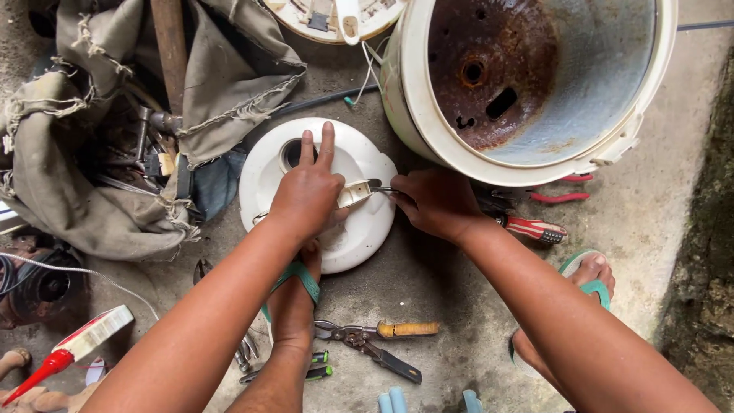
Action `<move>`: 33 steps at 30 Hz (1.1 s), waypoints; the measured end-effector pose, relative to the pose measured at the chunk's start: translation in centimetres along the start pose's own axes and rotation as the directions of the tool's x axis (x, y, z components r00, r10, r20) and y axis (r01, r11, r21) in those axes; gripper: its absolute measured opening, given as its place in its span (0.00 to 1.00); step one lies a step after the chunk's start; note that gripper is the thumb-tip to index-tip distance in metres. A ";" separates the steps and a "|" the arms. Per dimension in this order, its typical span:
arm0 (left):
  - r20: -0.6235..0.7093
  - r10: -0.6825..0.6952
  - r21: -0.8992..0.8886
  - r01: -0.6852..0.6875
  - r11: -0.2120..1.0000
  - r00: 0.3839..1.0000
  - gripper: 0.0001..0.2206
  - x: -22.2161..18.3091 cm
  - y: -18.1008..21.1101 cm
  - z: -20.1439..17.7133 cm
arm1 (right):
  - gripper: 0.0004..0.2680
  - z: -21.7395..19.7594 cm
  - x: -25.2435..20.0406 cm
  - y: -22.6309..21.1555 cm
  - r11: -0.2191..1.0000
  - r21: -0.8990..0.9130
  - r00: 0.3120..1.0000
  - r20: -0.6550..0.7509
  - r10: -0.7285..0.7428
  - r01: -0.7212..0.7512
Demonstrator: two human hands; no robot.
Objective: The person sits on the ground and disassembles a rice cooker lid, using a screwdriver to pry and unscrew the inner metal plate and plastic handle from the lid. They flip the lid over, work around its rim, and set removed parts on the ground beside the cooker body.
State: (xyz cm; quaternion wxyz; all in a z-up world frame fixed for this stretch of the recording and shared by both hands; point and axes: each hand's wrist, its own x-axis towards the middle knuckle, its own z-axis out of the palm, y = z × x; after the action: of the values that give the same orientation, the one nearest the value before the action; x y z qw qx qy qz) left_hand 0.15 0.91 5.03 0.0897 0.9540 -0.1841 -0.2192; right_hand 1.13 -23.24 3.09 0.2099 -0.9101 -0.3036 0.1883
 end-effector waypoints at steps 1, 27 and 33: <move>0.004 -0.002 0.003 0.002 1.000 1.000 0.15 0.0 0.0 -0.1 | 0.07 0.2 0.0 0.2 1.000 -0.006 1.000 0.017 -0.003 0.003; -0.129 -0.332 -0.730 0.137 0.669 0.934 0.25 -7.3 -3.7 3.0 | 0.13 -9.0 -12.9 -2.9 0.968 0.252 0.860 -0.493 0.133 -0.005; -0.121 -0.287 -0.737 0.108 0.667 0.950 0.23 -9.4 -4.6 4.6 | 0.08 -3.7 -19.9 -4.1 0.075 0.993 0.304 -0.043 0.952 -0.095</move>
State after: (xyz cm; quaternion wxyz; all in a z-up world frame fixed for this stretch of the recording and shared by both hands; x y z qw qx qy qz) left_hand -8.33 8.40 3.39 0.4531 0.8741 0.0335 -0.1720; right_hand -13.88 -33.76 12.53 0.6514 -0.6514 0.3891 -0.0041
